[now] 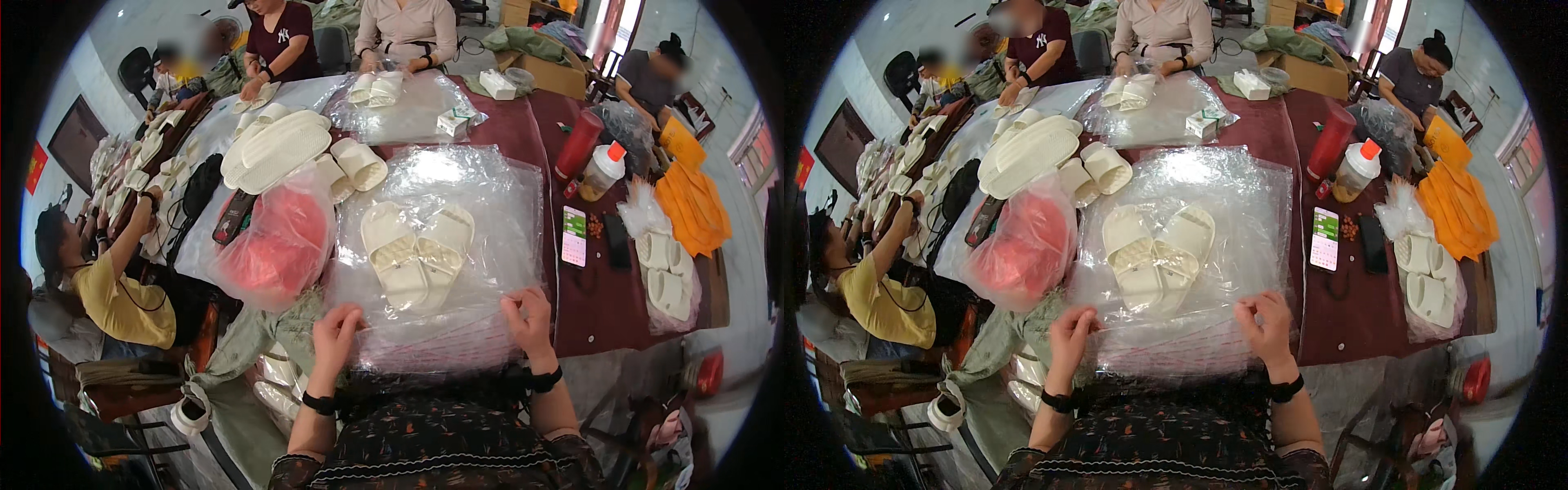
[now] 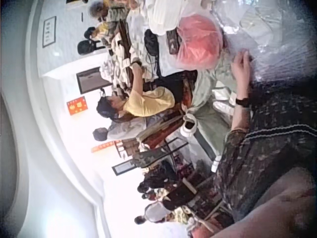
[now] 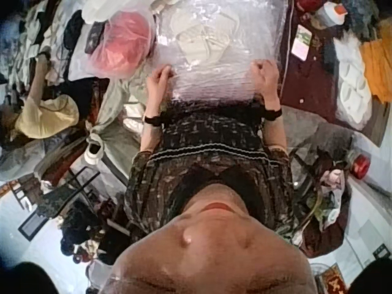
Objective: The recorder and several colleagues are sorting and stacking white shoe components at a large table.
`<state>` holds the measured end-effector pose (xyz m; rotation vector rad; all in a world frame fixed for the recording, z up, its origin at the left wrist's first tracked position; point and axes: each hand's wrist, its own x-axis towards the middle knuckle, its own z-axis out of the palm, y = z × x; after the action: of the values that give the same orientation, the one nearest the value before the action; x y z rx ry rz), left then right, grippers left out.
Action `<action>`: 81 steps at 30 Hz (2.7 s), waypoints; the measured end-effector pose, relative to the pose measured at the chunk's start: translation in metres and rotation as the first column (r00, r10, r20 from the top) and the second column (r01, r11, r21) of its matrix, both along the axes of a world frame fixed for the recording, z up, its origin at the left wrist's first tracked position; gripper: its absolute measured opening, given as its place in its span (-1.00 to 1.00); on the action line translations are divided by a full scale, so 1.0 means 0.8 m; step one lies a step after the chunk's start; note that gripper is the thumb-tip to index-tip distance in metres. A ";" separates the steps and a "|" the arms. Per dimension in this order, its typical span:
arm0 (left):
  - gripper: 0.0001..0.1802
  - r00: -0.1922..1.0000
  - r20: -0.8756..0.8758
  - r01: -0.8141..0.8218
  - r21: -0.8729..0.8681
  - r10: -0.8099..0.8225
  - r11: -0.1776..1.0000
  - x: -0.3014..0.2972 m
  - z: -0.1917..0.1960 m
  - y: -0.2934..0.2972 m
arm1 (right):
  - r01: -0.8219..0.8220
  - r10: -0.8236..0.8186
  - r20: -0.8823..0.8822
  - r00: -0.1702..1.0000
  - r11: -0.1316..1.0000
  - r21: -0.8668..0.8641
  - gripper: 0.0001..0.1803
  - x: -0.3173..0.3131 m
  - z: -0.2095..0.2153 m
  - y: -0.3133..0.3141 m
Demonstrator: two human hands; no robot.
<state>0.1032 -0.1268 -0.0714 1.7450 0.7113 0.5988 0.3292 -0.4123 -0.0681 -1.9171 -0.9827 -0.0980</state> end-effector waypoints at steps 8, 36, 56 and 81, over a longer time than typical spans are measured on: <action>-0.79 0.998 -0.030 -0.057 -0.166 0.053 0.984 0.040 -0.010 0.015 | -0.066 0.012 0.203 0.979 0.963 0.261 -0.91 0.007 0.055 0.048; -0.32 0.860 -0.467 0.506 0.719 -0.207 0.477 0.081 -0.011 -0.027 | 0.028 0.031 0.415 0.909 0.991 -0.133 -0.53 -0.041 0.056 0.088; -0.09 0.928 -0.350 -0.002 0.332 0.125 0.943 0.064 0.012 -0.003 | 0.081 -0.071 0.053 0.996 0.975 -0.208 -0.60 -0.028 -0.019 0.111; -0.62 0.966 0.187 0.251 -0.548 -0.176 0.798 0.105 0.019 -0.046 | 0.057 -0.064 -0.080 0.995 0.995 -0.086 -0.60 -0.033 -0.028 0.101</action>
<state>0.1872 -0.1639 -0.0562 1.1894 0.5201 0.2903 0.3025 -0.3317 -0.0901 -2.0120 -0.8857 -0.0120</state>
